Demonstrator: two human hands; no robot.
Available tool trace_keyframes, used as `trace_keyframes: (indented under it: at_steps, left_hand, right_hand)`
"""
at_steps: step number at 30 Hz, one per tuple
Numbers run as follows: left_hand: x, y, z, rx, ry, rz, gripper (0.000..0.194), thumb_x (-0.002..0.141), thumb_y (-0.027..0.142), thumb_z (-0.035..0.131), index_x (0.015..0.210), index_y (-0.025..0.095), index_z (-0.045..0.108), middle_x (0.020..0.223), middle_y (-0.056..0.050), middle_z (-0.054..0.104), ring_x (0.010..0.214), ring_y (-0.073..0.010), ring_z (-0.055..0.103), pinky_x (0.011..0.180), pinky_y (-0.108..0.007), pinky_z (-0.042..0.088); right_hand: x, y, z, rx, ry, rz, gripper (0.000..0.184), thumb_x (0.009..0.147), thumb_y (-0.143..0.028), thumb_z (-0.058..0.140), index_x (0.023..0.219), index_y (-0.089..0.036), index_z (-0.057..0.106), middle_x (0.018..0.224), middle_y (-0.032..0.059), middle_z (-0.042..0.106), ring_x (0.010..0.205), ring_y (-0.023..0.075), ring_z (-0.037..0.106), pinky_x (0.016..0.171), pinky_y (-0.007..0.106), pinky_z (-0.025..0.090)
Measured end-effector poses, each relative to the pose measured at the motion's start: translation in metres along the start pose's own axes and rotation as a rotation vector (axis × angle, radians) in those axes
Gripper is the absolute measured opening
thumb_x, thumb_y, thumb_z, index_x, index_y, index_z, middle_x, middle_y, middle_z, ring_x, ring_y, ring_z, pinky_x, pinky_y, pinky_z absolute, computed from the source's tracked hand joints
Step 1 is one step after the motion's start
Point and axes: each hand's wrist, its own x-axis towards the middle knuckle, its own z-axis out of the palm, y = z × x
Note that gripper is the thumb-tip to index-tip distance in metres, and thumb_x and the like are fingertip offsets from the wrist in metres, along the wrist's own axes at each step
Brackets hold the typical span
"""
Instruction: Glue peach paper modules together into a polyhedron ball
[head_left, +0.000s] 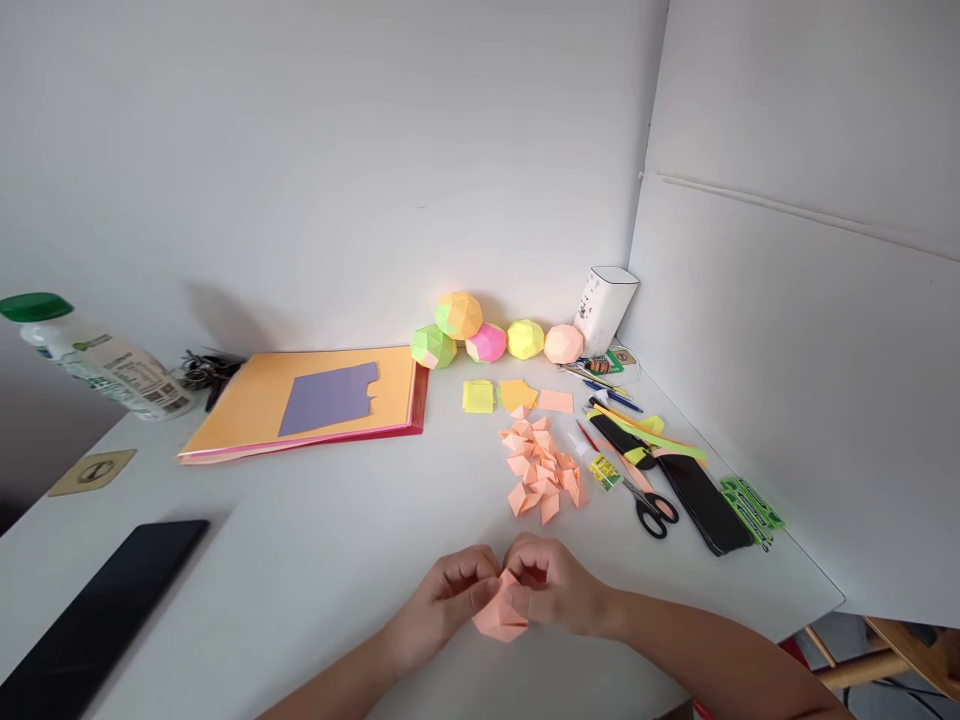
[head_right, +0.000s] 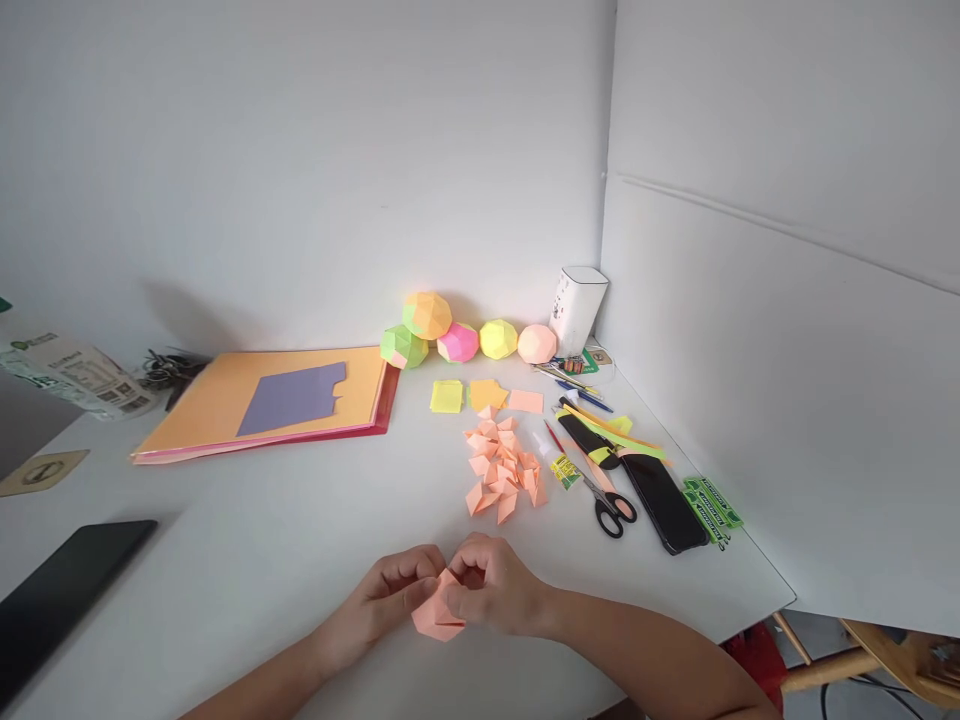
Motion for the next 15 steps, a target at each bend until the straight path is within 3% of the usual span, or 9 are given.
trace_keyframes:
  at_steps: [5, 9, 12, 15]
  left_hand:
    - [-0.001, -0.004, -0.003, -0.012, 0.024, 0.047, 0.028, 0.088, 0.039, 0.048, 0.079, 0.017, 0.062, 0.079, -0.003, 0.052, 0.073, -0.015, 0.047, 0.068, -0.027, 0.038]
    - [0.001, -0.006, -0.006, -0.228, 0.105, 0.051, 0.029, 0.086, 0.041, 0.049, 0.105, 0.022, 0.06, 0.104, -0.008, 0.057, 0.1, -0.0245, 0.049, 0.089, -0.037, 0.038]
    - [0.006, -0.007, -0.008, -0.401, 0.145, 0.048, 0.033, 0.087, 0.041, 0.048, 0.111, 0.021, 0.06, 0.116, -0.01, 0.056, 0.114, -0.0291, 0.044, 0.098, -0.043, 0.033]
    - [0.009, -0.006, -0.011, -0.5, 0.138, 0.031, 0.034, 0.087, 0.038, 0.049, 0.113, 0.02, 0.06, 0.119, -0.011, 0.057, 0.115, -0.0293, 0.045, 0.099, -0.045, 0.033]
  right_hand:
    - [0.001, 0.0, -0.003, 0.074, 0.06, -0.046, 0.017, 0.069, -0.02, 0.063, 0.06, -0.016, 0.049, 0.075, -0.001, 0.048, 0.069, 0.0111, 0.045, 0.061, 0.023, 0.036]
    - [0.005, -0.002, -0.009, 0.347, 0.078, -0.084, 0.02, 0.076, -0.029, 0.061, 0.064, -0.015, 0.054, 0.064, -0.0016, 0.049, 0.059, 0.0097, 0.045, 0.056, 0.024, 0.034]
    - [0.008, -0.002, -0.013, 0.567, 0.078, -0.093, 0.022, 0.078, -0.031, 0.062, 0.065, -0.016, 0.054, 0.061, -0.0017, 0.052, 0.056, 0.0094, 0.046, 0.058, 0.025, 0.036]
    - [0.01, -0.003, -0.014, 0.647, 0.068, -0.108, 0.022, 0.08, -0.031, 0.061, 0.065, -0.016, 0.055, 0.064, -0.0001, 0.057, 0.063, 0.012, 0.053, 0.066, 0.028, 0.039]
